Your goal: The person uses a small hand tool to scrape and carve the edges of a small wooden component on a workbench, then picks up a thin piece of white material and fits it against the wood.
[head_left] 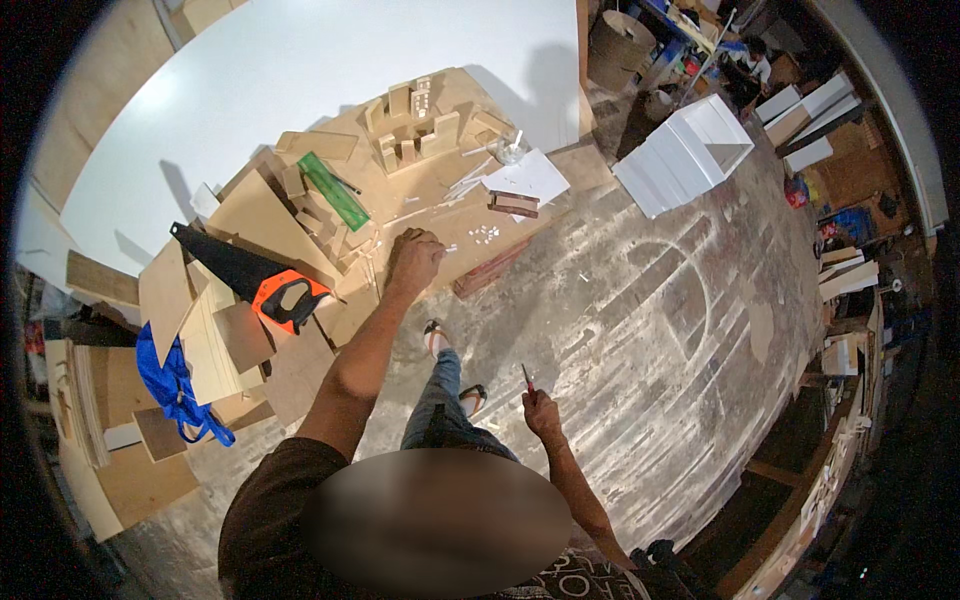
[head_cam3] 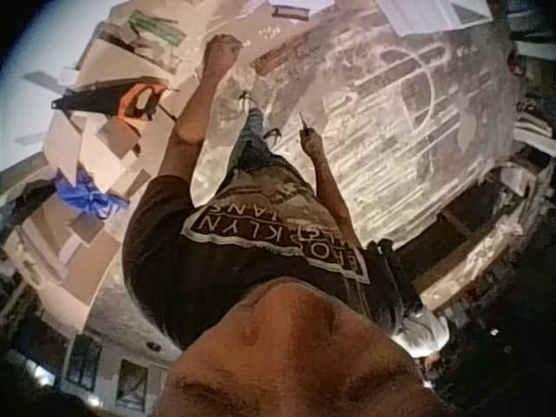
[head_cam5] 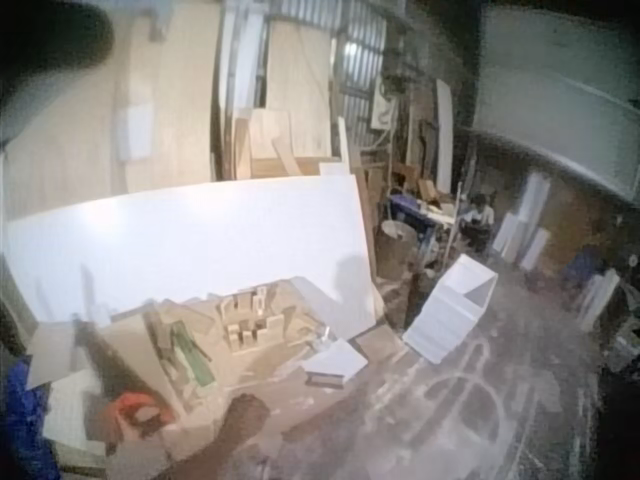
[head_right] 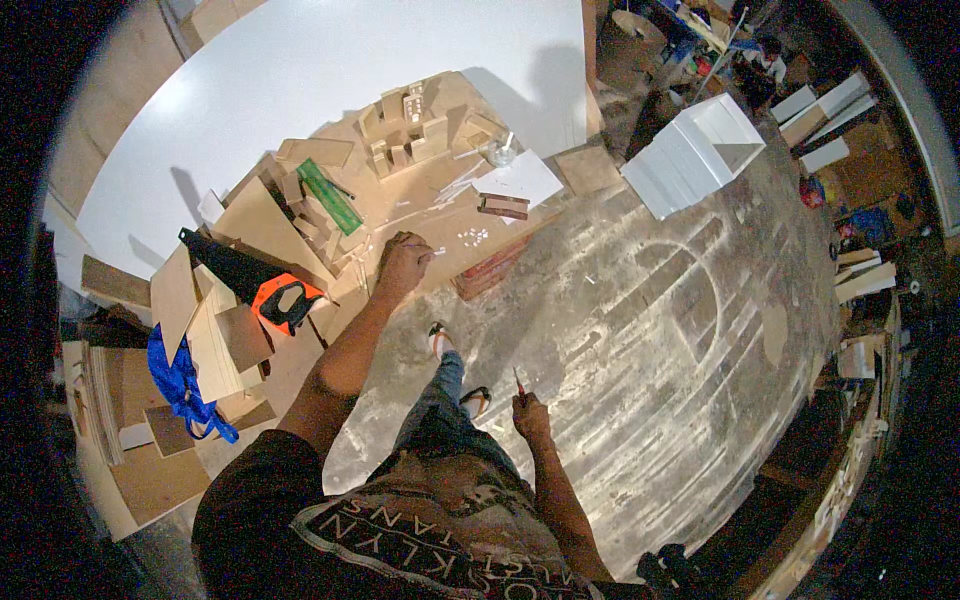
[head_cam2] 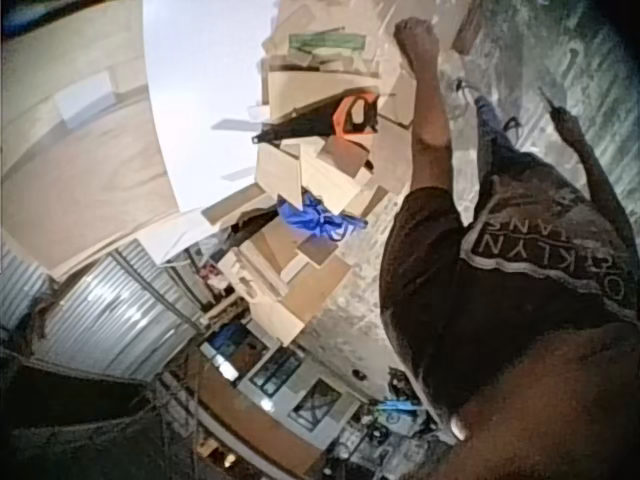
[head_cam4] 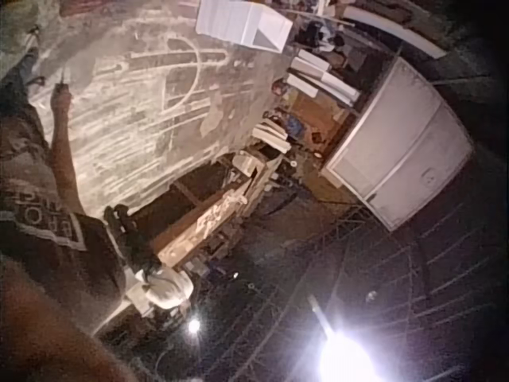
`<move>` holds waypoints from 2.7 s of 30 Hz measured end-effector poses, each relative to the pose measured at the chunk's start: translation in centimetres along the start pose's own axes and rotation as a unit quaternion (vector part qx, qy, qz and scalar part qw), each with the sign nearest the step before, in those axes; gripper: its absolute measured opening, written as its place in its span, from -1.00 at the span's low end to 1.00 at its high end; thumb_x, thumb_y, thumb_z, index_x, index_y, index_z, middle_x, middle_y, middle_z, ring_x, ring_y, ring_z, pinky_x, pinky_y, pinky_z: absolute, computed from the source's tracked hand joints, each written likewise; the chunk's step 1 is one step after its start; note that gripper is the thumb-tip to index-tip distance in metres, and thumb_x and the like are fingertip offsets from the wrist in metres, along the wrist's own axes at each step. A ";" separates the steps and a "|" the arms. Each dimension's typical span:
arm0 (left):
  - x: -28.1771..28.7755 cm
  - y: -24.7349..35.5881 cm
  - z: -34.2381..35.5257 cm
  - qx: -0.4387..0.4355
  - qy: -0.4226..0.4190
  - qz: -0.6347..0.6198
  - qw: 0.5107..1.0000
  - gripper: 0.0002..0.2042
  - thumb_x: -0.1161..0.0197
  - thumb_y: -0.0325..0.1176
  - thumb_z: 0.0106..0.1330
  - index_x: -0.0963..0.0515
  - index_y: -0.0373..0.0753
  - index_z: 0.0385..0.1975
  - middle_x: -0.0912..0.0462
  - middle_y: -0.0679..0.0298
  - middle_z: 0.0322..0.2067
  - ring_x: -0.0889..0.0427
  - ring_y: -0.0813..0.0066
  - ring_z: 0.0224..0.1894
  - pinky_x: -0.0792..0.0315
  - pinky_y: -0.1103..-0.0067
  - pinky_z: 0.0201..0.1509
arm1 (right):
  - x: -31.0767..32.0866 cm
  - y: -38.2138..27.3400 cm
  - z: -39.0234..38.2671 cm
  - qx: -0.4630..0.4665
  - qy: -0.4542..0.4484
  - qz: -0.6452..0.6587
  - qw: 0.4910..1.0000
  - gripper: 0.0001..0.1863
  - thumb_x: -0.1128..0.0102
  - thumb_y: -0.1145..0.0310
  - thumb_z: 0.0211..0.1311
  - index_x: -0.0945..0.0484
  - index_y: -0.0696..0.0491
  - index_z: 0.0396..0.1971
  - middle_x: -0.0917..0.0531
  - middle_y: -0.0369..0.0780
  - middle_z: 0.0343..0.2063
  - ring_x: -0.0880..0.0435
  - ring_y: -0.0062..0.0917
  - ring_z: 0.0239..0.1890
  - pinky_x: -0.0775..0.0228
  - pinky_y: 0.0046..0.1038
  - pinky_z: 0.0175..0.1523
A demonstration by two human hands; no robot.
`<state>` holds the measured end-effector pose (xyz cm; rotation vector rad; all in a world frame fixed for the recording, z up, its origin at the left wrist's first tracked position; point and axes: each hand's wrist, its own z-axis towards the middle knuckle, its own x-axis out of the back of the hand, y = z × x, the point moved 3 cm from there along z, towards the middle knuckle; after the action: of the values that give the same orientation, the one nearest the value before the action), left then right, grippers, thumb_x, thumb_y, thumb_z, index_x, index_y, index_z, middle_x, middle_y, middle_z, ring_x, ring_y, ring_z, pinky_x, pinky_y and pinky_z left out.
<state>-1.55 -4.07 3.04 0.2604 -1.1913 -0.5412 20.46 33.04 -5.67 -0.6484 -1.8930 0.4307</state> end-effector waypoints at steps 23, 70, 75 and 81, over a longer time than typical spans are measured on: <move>-0.9 -0.1 -0.1 0.021 0.054 -0.061 0.996 -0.95 -0.30 -0.51 0.04 -0.70 -0.25 -0.53 -0.66 0.17 -0.38 -0.60 0.16 -0.22 -0.45 0.31 -0.07 | -2.0 -21.4 12.5 0.069 -0.012 0.072 0.995 -0.42 0.30 -0.06 0.52 -0.47 0.21 -0.11 -0.61 0.28 -0.27 -0.58 0.26 -0.14 -0.39 0.12 -0.03; -0.5 0.3 0.0 0.054 0.025 -0.056 0.997 -0.90 -0.25 -0.57 0.09 -0.70 -0.34 -0.46 -0.66 0.11 -0.32 -0.58 0.10 -0.12 -0.44 0.31 0.03 | -2.7 -24.9 15.2 0.078 -0.028 0.035 0.996 -0.52 0.28 0.01 0.53 -0.38 0.10 0.08 -0.64 0.25 -0.36 -0.62 0.24 -0.20 -0.44 0.16 -0.11; -0.5 0.5 -0.1 -0.004 0.103 -0.044 0.994 -0.86 -0.28 -0.54 0.04 -0.69 -0.25 -0.39 -0.66 0.22 -0.39 -0.59 0.14 -0.21 -0.45 0.30 -0.07 | -2.7 -25.0 15.4 0.059 -0.029 -0.031 0.997 -0.50 0.31 0.00 0.53 -0.37 0.13 0.05 -0.64 0.25 -0.35 -0.63 0.22 -0.20 -0.46 0.15 -0.09; -0.5 1.0 -0.5 -0.020 0.063 -0.020 0.998 -0.80 -0.25 -0.55 0.03 -0.69 -0.23 -0.33 -0.65 0.24 -0.30 -0.56 0.20 -0.13 -0.43 0.32 0.01 | -2.6 -25.1 15.6 0.051 -0.054 -0.023 0.997 -0.49 0.32 -0.01 0.53 -0.38 0.16 0.04 -0.65 0.24 -0.28 -0.63 0.22 -0.15 -0.47 0.12 -0.04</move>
<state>-0.97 -3.02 2.95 0.2811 -1.0536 -0.5738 0.91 11.59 0.55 -0.5207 -1.9703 0.5386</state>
